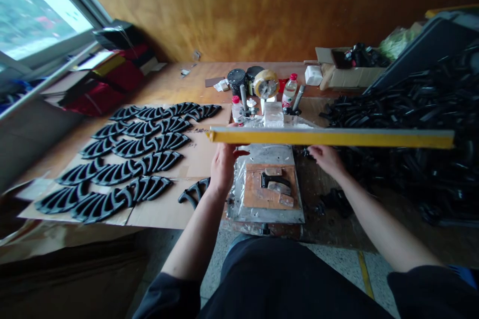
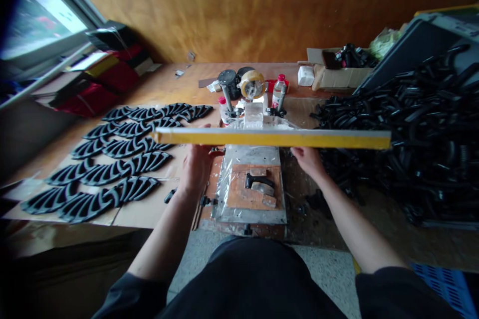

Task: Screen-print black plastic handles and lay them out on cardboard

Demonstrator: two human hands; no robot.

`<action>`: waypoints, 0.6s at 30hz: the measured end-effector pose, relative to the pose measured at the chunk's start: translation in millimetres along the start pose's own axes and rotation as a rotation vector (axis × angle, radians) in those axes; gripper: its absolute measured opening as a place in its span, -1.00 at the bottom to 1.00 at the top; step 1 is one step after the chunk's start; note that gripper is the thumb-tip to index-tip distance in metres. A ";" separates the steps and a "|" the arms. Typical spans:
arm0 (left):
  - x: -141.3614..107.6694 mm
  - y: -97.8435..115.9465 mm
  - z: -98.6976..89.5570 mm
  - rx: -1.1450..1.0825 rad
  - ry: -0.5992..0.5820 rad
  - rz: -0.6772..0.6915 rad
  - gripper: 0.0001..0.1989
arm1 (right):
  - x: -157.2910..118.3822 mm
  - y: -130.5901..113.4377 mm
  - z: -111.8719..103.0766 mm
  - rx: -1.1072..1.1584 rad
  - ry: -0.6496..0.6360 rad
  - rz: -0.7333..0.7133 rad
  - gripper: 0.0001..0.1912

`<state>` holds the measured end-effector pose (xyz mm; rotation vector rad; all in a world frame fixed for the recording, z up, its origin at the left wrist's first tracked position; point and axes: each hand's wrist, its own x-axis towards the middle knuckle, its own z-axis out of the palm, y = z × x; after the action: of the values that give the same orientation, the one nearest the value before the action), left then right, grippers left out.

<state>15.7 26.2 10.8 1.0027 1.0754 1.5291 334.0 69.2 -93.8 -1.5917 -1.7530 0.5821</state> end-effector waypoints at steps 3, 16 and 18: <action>-5.5 -10.1 11.1 -0.062 0.101 -0.033 -0.51 | -40.7 -11.6 48.3 -0.159 -0.236 -0.184 -0.80; -92.2 -98.0 -31.2 -0.064 0.152 -0.725 -0.60 | -94.2 -67.0 43.2 -0.232 -0.294 -0.403 -0.59; -82.8 -96.7 -81.0 0.101 0.303 -0.575 -0.64 | -96.6 -25.3 3.1 -0.426 -0.249 -0.279 -0.41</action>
<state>-22.0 -54.6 -110.8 0.4631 1.5103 1.1742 315.8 -29.0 -95.9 -1.5523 -2.3612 0.2916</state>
